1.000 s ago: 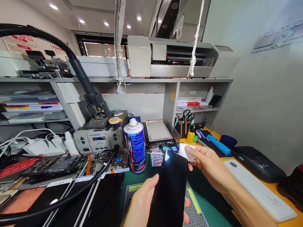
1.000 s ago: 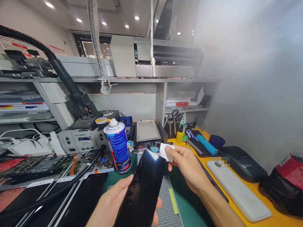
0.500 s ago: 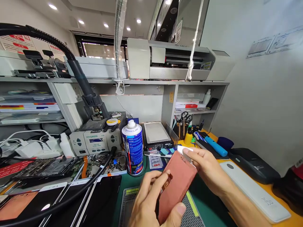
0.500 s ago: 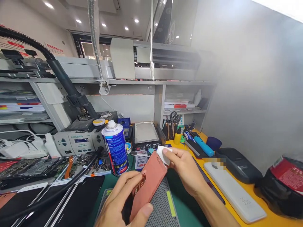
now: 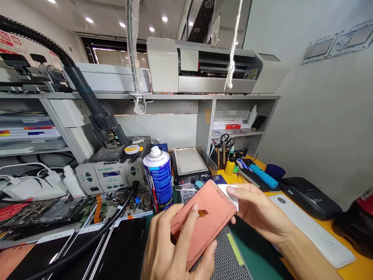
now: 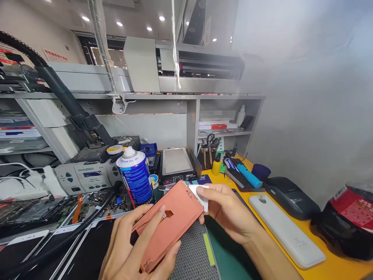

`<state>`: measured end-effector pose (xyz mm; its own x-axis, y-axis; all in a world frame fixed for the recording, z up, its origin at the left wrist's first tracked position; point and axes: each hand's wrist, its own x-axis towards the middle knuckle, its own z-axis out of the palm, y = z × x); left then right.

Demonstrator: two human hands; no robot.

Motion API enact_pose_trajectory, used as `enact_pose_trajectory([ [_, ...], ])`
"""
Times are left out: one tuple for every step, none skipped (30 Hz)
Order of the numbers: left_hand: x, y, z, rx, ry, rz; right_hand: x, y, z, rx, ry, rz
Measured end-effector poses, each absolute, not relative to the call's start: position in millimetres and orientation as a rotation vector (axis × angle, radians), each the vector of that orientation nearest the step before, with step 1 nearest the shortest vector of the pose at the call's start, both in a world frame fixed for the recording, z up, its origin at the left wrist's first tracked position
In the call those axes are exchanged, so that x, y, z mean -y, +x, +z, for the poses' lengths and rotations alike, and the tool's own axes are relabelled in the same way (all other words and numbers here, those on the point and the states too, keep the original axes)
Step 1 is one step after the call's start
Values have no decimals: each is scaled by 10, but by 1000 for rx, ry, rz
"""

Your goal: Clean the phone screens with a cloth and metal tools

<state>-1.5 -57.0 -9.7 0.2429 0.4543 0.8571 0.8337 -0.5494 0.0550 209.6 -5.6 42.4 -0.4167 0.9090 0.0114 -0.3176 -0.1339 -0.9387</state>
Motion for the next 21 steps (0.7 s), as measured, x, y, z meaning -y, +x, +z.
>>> enact_pose_trajectory([
  [573, -18, -97, 1174, -2101, -1229, 58, 2095, 424, 1220, -759, 1705],
  [575, -21, -96, 1167, -2097, -1218, 59, 2096, 422, 1233, -762, 1707],
  [577, -22, -94, 1164, -2092, -1211, 60, 2099, 417, 1240, -763, 1710],
  [578, -22, -91, 1169, -2085, -1206, 60, 2104, 411, 1245, -761, 1711],
  [579, -21, -89, 1176, -2084, -1200, 60, 2109, 404, 1251, -759, 1710],
  [579, -19, -86, 1188, -2083, -1200, 59, 2115, 397, 1260, -758, 1703],
  [578, -17, -84, 1202, -2086, -1199, 59, 2119, 391, 1275, -759, 1696],
  [578, -16, -83, 1214, -2091, -1199, 57, 2122, 386, 1294, -763, 1689],
  [577, -14, -83, 1222, -2099, -1196, 55, 2122, 383, 1318, -770, 1679],
  [576, -11, -85, 1230, -2103, -1200, 53, 2119, 382, 1335, -782, 1669],
  [575, -7, -89, 1235, -2108, -1204, 50, 2113, 382, 1347, -797, 1658],
  [575, 0, -96, 1243, -2106, -1219, 47, 2106, 384, 1354, -813, 1643],
  [573, 10, -108, 1262, -2101, -1246, 42, 2098, 387, 1356, -831, 1627],
  [572, 21, -123, 1289, -2092, -1281, 37, 2089, 389, 1356, -849, 1609],
  [570, 34, -141, 1324, -2085, -1310, 31, 2083, 389, 1356, -866, 1594],
  [570, 45, -161, 1352, -2081, -1332, 24, 2079, 387, 1356, -879, 1582],
  [571, 54, -178, 1373, -2089, -1345, 15, 2079, 381, 1355, -888, 1572],
  [574, 60, -190, 1396, -2109, -1359, 4, 2083, 373, 1349, -895, 1567],
  [581, 60, -192, 1422, -2146, -1378, -8, 2092, 361, 1342, -897, 1568],
  [591, 56, -180, 1472, -2195, -1423, -22, 2104, 348, 1336, -898, 1573],
  [604, 47, -152, 1577, -2252, -1494, -35, 2118, 333, 1332, -896, 1584],
])
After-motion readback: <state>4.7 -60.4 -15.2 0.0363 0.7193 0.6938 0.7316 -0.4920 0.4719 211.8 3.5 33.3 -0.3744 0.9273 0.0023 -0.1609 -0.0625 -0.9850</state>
